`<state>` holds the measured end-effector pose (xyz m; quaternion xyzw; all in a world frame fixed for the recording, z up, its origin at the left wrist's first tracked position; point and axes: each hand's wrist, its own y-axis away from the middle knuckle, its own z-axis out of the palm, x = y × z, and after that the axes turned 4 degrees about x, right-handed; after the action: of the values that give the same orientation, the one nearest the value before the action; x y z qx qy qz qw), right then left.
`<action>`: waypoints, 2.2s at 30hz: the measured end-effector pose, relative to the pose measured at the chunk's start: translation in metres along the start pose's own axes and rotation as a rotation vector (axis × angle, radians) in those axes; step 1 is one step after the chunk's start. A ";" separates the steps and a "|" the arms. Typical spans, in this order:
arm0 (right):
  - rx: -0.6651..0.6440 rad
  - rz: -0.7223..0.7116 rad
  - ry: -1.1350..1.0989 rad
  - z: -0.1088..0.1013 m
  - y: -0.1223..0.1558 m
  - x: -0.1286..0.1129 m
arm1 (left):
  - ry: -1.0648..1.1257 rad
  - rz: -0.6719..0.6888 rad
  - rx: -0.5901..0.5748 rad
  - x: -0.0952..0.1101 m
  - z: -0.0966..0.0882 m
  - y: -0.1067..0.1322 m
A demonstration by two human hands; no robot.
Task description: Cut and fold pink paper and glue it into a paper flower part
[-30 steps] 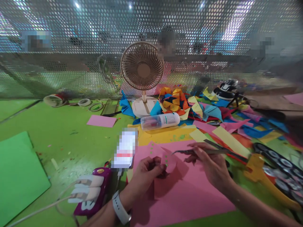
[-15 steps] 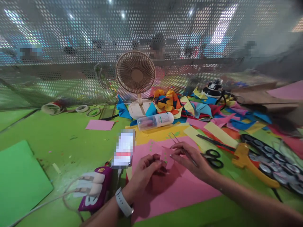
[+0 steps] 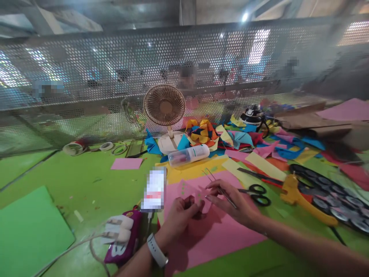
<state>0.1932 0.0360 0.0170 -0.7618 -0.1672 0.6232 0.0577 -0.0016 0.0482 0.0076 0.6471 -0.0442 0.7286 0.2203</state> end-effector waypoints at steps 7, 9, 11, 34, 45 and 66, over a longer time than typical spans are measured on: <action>-0.042 0.002 -0.040 -0.001 0.000 0.002 | 0.013 0.016 0.043 0.013 0.005 0.006; -0.068 0.002 -0.018 0.000 0.002 -0.003 | -0.018 0.060 0.102 0.015 0.005 0.007; -0.081 0.003 -0.018 0.001 0.003 -0.007 | -0.012 0.084 0.137 0.013 0.005 0.008; -0.084 -0.022 -0.047 -0.001 0.000 -0.004 | 0.074 0.112 0.206 0.014 0.004 0.007; 0.426 -0.113 0.365 -0.067 -0.042 0.001 | 0.127 0.024 0.403 0.028 0.000 0.001; -0.210 -0.218 1.027 -0.072 -0.041 0.012 | 0.065 -0.011 0.383 0.023 -0.009 -0.006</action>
<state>0.2575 0.0869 0.0334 -0.9486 -0.2572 0.1404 0.1198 -0.0096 0.0628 0.0273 0.6537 0.1060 0.7428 0.0985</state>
